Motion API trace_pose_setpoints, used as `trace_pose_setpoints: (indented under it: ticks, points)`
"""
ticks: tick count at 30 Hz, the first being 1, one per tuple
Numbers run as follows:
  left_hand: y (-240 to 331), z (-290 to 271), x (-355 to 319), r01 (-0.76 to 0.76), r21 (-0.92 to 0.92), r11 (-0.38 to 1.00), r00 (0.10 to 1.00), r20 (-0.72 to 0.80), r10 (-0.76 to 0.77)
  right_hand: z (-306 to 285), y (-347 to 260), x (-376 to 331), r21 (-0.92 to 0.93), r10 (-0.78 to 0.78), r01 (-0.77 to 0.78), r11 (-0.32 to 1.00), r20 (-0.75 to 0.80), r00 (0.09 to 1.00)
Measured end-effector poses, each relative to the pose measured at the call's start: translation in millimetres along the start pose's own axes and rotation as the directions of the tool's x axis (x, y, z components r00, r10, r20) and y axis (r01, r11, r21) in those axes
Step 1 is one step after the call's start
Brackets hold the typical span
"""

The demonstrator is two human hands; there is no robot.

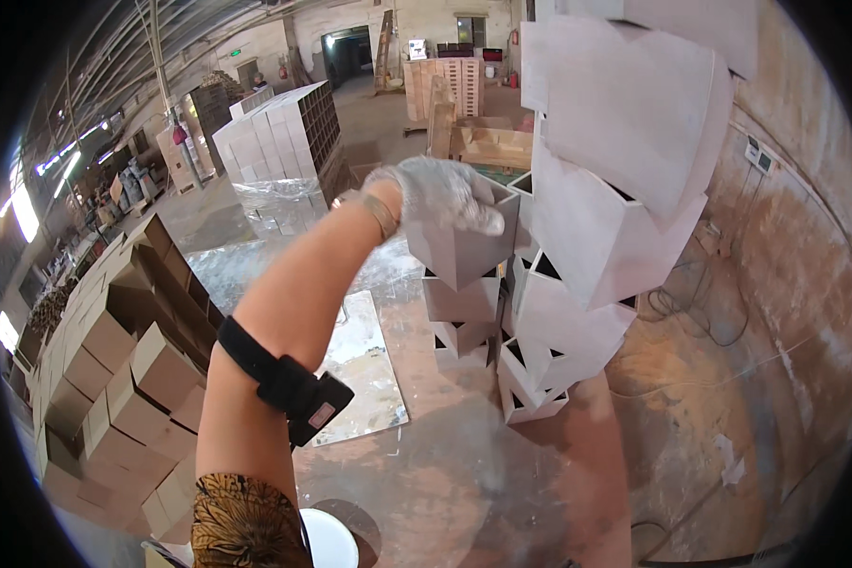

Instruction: The person wipes the interior and exterior of a wooden box with a cloth, then places the box onto a stack of similar boxes and begins wiping another box.

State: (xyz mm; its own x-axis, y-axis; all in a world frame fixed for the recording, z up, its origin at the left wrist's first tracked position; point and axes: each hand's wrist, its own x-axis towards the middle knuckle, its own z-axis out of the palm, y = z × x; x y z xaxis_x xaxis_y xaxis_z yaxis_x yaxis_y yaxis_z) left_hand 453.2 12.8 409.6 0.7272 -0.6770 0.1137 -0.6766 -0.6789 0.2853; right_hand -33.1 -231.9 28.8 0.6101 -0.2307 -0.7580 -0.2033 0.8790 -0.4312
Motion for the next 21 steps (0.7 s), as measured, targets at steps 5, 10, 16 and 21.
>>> trace_pose_setpoints:
  ticks: [5,10,16,21]
  points:
    - [30.3,5.9,-15.3,0.189,0.342,0.92,0.98,0.0,-0.201,33.2,-1.7,-13.9,0.146,0.074,-0.06,0.988,-0.093,0.993]
    - [29.4,8.5,-12.9,0.219,0.263,0.939,0.974,-0.005,-0.226,40.0,-1.5,-18.1,0.144,0.041,-0.02,0.989,-0.141,0.989]
    - [31.2,5.9,-8.9,0.237,0.256,0.937,0.97,-0.007,-0.243,-13.8,10.0,6.8,0.107,-0.008,-0.007,0.994,0.138,0.99]
    - [31.0,4.6,-9.6,0.203,0.27,0.941,0.977,0.013,-0.215,22.8,4.4,-22.5,0.156,0.038,-0.035,0.987,-0.013,0.999]
